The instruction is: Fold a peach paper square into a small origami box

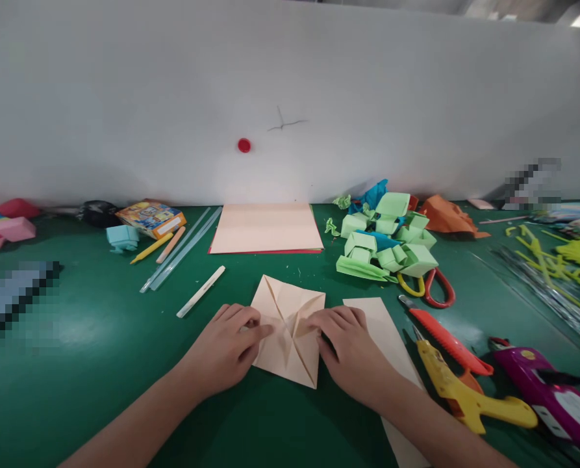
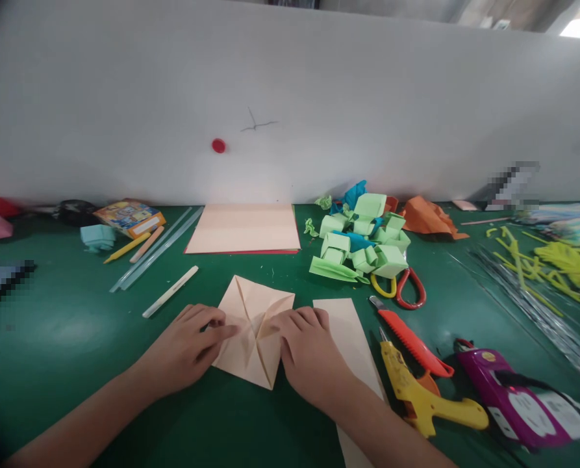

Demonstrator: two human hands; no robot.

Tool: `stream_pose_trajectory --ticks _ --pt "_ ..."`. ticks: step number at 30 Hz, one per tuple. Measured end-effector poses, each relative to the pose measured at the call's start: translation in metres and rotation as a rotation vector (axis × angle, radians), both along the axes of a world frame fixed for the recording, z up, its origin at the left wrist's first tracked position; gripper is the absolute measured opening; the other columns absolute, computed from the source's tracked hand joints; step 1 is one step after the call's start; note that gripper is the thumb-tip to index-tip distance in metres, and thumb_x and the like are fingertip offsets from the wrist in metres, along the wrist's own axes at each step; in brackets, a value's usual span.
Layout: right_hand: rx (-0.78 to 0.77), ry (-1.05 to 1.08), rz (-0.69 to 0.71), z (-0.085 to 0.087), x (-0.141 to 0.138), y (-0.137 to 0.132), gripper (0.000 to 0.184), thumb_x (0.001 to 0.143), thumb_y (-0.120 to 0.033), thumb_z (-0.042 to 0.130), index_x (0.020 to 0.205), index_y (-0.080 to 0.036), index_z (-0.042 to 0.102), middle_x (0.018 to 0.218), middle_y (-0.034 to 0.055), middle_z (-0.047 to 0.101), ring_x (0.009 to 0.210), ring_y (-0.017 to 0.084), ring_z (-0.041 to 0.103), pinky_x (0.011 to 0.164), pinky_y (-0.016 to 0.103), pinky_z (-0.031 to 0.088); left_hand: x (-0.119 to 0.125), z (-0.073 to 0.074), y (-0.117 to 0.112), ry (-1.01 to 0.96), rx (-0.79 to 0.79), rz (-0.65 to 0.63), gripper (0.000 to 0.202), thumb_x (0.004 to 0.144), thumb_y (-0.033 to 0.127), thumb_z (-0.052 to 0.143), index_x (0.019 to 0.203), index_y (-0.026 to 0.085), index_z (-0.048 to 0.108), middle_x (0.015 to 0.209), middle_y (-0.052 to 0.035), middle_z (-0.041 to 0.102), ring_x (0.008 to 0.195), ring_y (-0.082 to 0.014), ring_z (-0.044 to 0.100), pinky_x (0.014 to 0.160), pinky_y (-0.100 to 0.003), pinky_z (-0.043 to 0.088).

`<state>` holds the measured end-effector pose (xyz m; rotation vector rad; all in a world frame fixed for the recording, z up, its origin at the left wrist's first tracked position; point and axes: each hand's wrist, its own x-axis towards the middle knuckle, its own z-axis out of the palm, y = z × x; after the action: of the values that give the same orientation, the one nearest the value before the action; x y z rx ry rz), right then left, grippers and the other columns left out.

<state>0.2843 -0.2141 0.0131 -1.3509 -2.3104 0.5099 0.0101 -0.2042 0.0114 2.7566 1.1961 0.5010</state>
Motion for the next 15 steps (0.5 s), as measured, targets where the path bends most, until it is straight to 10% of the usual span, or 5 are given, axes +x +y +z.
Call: stream_pose_trajectory --ticks 6,15 --pt "-0.014 -0.069 0.074 0.008 -0.005 0.0 0.025 0.102 -0.032 0.052 0.124 -0.031 0.064 0.113 0.0048 0.068 0.104 0.026 0.052 0.093 0.046 0.033 0.002 0.006 -0.002 -0.054 -0.064 -0.082 0.036 0.092 0.022 0.059 0.127 0.023 0.064 0.11 -0.0094 0.063 0.097 -0.0242 0.059 0.086 -0.038 0.052" --pt "-0.022 -0.147 0.138 0.007 -0.006 0.0 0.062 0.09 -0.062 0.065 0.14 -0.029 0.053 0.132 0.0095 0.059 0.117 0.033 0.048 0.1 0.053 0.03 0.001 0.008 -0.001 -0.02 -0.072 -0.127 0.044 0.09 0.038 0.07 0.131 0.024 0.064 0.121 -0.0082 0.068 0.113 -0.0273 0.061 0.099 -0.041 0.047"
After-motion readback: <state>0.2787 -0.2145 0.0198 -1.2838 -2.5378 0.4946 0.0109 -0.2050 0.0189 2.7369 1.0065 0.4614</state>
